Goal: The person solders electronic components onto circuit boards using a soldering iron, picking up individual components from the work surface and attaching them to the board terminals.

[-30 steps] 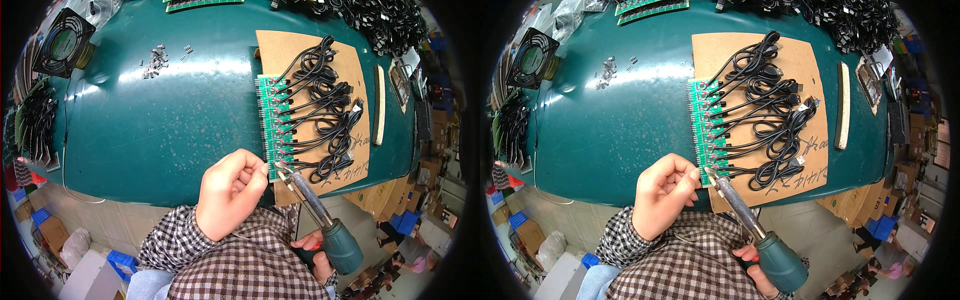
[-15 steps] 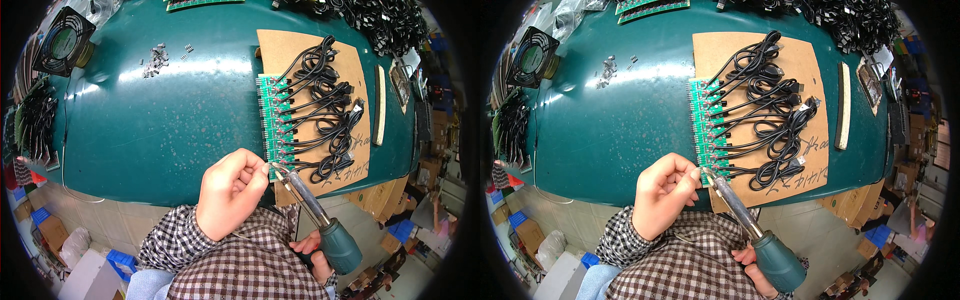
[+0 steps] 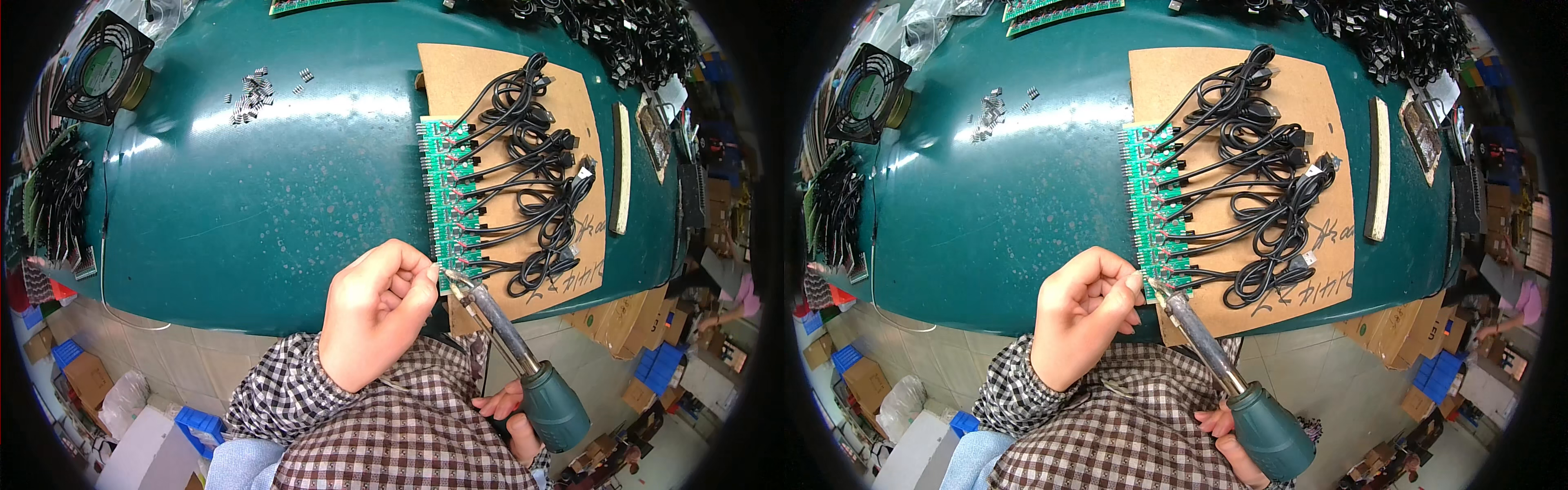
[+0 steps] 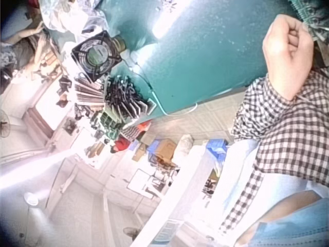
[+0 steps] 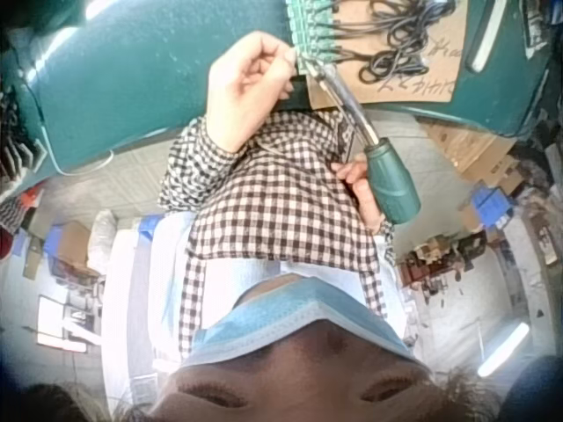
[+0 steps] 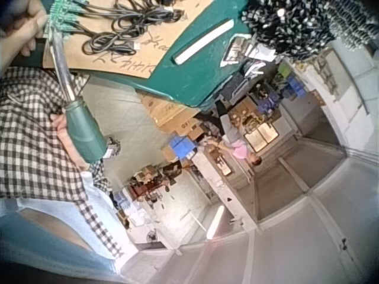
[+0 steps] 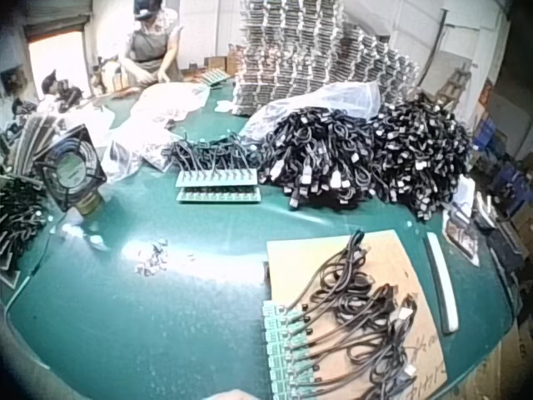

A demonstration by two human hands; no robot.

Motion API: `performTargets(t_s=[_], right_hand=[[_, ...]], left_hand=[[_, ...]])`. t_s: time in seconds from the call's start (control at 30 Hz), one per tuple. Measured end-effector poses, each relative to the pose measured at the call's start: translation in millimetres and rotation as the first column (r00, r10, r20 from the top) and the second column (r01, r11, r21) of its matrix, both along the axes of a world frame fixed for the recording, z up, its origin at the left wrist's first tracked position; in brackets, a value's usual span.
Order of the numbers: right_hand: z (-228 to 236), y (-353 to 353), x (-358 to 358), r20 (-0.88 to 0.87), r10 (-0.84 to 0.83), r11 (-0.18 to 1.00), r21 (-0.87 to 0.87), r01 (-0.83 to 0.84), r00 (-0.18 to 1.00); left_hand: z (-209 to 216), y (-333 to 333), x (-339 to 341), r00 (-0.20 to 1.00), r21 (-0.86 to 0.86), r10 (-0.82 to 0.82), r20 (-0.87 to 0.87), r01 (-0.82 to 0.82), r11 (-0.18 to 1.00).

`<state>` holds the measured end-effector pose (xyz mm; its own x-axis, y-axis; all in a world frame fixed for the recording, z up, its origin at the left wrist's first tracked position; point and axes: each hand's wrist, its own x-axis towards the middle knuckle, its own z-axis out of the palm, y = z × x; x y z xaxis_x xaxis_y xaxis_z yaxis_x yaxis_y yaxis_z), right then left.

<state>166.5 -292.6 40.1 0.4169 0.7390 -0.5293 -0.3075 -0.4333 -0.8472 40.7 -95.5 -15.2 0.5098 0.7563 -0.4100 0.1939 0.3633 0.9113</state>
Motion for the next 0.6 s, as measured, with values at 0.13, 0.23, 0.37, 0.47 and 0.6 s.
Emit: performTargets(t_s=[0.13, 0.23, 0.37, 0.47, 0.6], right_hand=[[-5.4, -7.1, 1.5, 0.010, 0.017, 1.000, 0.023, -0.017, 1.000], [-2.9, 0.4, -1.0, 0.035, -0.004, 0.997, 0.073, 0.002, 0.999], [-11.1, -7.5, -3.1, 0.049, -0.054, 0.989, 0.138, 0.047, 0.997], [-8.1, 0.0, -6.1, 0.037, -0.105, 0.986, 0.136, 0.099, 0.994], [-6.2, 5.0, -4.3, 0.045, -0.073, 0.992, 0.102, 0.068, 0.996]], left_hand=[[0.9, 0.1, 0.1, 1.000, -0.001, 0.000, -0.001, 0.000, 1.000], [-0.3, -0.5, -0.6, 1.000, -0.003, 0.007, 0.013, -0.007, 1.000], [-0.4, -0.6, -0.7, 1.000, -0.019, 0.003, 0.018, -0.003, 1.000], [5.8, 0.2, -1.0, 1.000, -0.070, 0.008, 0.000, -0.008, 0.998], [13.3, -0.4, -4.9, 0.989, -0.236, 0.116, 0.089, -0.092, 0.967]])
